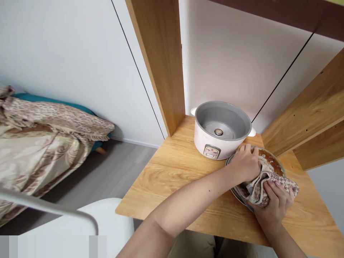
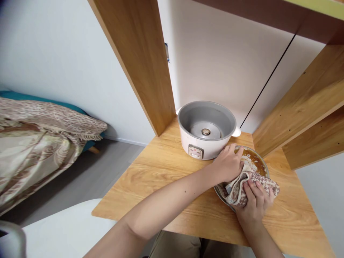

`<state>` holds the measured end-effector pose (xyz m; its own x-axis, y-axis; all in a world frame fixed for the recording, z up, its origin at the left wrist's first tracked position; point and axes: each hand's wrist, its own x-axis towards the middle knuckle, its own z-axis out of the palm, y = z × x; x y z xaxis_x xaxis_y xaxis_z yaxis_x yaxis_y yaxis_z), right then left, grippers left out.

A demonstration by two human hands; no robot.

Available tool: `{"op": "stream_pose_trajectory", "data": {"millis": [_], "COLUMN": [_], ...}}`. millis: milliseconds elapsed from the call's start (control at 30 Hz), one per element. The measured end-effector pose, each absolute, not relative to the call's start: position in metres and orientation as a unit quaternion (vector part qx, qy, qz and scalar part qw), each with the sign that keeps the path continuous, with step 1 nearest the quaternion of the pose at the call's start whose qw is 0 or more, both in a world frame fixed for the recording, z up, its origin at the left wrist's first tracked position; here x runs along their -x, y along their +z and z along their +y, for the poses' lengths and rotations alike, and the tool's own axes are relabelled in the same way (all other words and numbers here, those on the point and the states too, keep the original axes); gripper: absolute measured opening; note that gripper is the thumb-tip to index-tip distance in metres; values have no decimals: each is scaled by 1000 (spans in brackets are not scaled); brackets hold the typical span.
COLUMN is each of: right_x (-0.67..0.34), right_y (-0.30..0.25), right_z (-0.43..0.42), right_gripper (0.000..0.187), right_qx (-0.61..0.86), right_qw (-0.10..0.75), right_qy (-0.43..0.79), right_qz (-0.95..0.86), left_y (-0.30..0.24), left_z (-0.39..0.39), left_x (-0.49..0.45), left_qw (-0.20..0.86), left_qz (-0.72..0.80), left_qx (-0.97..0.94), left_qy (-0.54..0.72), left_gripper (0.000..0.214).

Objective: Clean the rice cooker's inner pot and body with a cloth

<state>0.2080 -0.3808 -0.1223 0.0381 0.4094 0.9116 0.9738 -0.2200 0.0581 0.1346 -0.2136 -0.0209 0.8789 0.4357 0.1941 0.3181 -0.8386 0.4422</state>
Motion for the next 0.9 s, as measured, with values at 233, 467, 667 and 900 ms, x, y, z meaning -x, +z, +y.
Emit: {"op": "stream_pose_trajectory", "data": {"millis": [233, 467, 667, 900], "right_x": [-208, -207, -209, -208], "right_y": [-124, -124, -126, -126], "right_z": [-381, -380, -382, -382], "right_gripper": [43, 42, 42, 30], "right_qx": [646, 653, 652, 655], "right_qw": [321, 324, 317, 326], "right_qy": [-440, -442, -441, -434], "right_qz": [-535, -523, -529, -526], "left_y": [-23, -20, -23, -21], "left_z": [-213, -214, -214, -214], "left_x": [-135, -134, -135, -135], "left_qw": [200, 197, 196, 192], "left_qz": [193, 200, 201, 200], "left_qx": [-949, -949, -949, -951], "left_qy": [151, 142, 144, 139], "left_gripper": [50, 52, 53, 55]}}
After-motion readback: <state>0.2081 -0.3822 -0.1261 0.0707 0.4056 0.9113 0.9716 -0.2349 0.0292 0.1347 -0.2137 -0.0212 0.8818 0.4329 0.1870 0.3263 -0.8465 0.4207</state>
